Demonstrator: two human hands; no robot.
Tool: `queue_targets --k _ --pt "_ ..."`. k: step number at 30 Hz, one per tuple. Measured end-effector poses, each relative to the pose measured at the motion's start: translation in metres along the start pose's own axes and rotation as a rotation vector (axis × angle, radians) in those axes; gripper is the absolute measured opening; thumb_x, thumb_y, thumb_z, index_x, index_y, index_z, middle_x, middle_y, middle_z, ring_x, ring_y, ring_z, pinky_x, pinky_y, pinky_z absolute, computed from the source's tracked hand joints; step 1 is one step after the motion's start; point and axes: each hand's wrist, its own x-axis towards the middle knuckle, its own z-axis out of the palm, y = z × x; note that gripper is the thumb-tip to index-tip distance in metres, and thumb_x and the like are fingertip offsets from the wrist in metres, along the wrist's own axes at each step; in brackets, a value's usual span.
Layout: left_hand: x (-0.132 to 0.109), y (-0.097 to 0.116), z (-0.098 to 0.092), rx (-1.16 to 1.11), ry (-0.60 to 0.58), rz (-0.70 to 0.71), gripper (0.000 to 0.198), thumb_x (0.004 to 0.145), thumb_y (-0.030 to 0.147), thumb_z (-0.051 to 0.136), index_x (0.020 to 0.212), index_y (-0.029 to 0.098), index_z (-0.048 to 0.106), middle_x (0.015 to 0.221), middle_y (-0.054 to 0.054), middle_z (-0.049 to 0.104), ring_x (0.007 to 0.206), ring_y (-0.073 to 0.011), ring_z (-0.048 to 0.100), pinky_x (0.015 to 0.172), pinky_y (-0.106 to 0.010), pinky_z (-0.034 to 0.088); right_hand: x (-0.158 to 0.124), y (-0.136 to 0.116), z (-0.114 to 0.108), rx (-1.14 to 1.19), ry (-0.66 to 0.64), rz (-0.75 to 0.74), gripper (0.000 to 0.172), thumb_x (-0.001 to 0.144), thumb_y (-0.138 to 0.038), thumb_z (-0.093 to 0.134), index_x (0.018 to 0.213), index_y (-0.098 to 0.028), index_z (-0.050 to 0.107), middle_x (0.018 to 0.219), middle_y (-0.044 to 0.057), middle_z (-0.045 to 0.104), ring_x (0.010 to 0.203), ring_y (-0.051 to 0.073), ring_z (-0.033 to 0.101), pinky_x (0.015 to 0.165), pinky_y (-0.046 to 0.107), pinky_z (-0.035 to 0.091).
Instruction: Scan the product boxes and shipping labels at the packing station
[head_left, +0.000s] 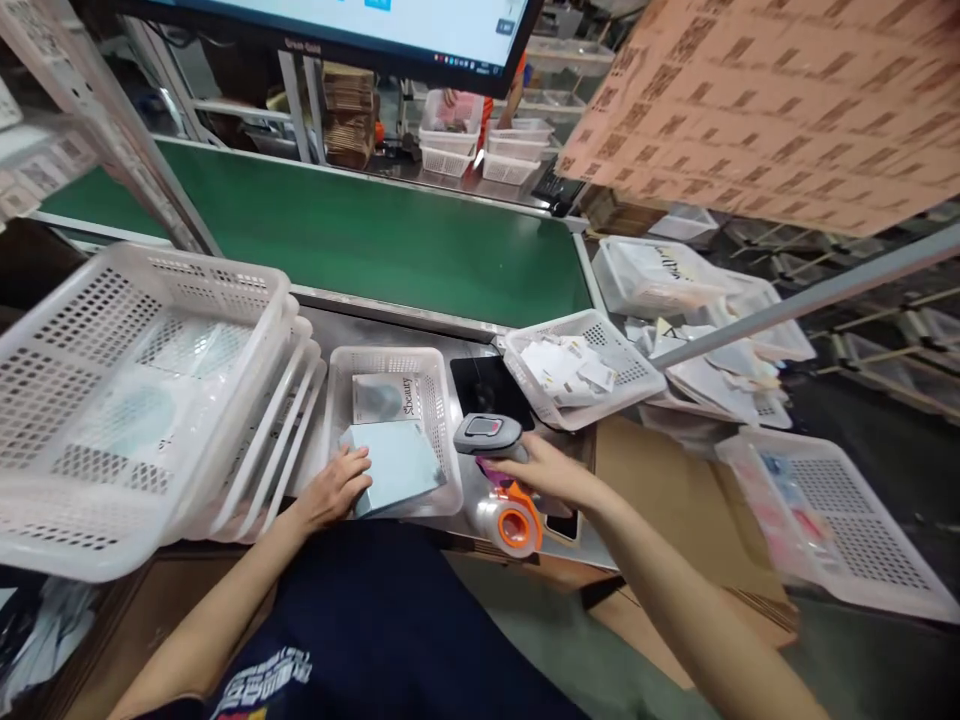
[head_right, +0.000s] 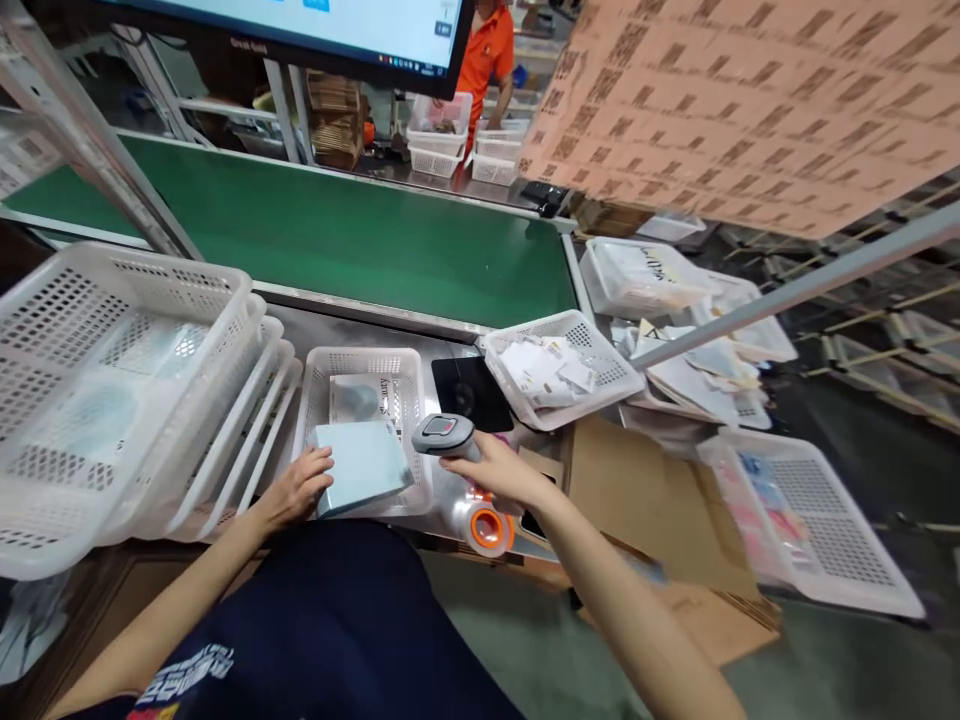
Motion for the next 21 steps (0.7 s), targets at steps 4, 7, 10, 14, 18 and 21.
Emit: queue_targets --k 4,7,10,14,18,21 --pt "-0.006 -0.003 -0.004 -0.051 0.049 0.105 0.033 0.108 0.001 0.045 0.133 0.015 0.06 0.13 -0.017 0.073 0.163 -0.0315 0.046 0.134 -0.066 0.041 0.01 0.001 0.009 -0.092 -0.017 -0.027 0.045 0.079 -0.057 0.078 0.101 -0.018 0.074 0.088 0.006 0.075 0.068 0.019 0.062 0.058 0.03 0.049" --pt "-0.01 -0.003 -0.013 -0.053 0.07 0.146 0.027 0.11 0.002 0.044 0.129 0.013 0.061 0.128 -0.016 0.073 0.164 -0.0313 0.044 0.138 -0.063 0.032 0.009 -0.004 0.009 -0.14 0.009 -0.086 0.043 0.081 -0.057 0.073 0.099 -0.019 0.074 0.092 0.006 0.076 0.079 0.024 0.067 0.069 0.034 0.052" --pt "-0.021 -0.004 -0.019 -0.053 0.079 0.138 0.027 0.107 0.0 0.05 0.127 0.015 0.061 0.129 -0.014 0.073 0.162 -0.0303 0.047 0.137 -0.062 0.037 0.003 -0.009 0.008 -0.138 0.046 -0.079 0.049 0.079 -0.059 0.073 0.108 -0.019 0.076 0.1 0.009 0.077 0.088 0.028 0.069 0.073 0.036 0.055" --pt "-0.038 -0.014 -0.006 -0.093 0.093 0.115 0.032 0.105 -0.001 0.054 0.13 0.017 0.059 0.133 -0.013 0.071 0.16 -0.031 0.051 0.133 -0.065 0.044 -0.004 -0.013 0.012 -0.085 0.029 -0.006 0.055 0.077 -0.061 0.075 0.112 -0.02 0.075 0.094 0.008 0.075 0.071 0.023 0.063 0.061 0.036 0.053" --pt "-0.046 -0.035 0.04 -0.079 -0.014 0.023 0.035 0.104 -0.003 0.047 0.132 0.017 0.056 0.141 -0.017 0.068 0.159 -0.0317 0.052 0.123 -0.059 0.055 -0.007 -0.011 0.021 -0.019 0.097 0.02 0.051 0.075 -0.06 0.079 0.106 -0.02 0.072 0.084 0.004 0.07 0.065 0.02 0.06 0.057 0.033 0.05" --pt "-0.042 -0.039 0.065 -0.034 -0.276 -0.128 0.035 0.095 -0.008 0.042 0.112 0.011 0.067 0.135 -0.026 0.072 0.133 -0.0383 0.073 0.099 -0.056 0.068 -0.01 -0.005 0.031 0.044 0.122 0.065 0.049 0.076 -0.058 0.081 0.104 -0.02 0.07 0.071 0.0 0.064 0.059 0.018 0.054 0.055 0.031 0.046"
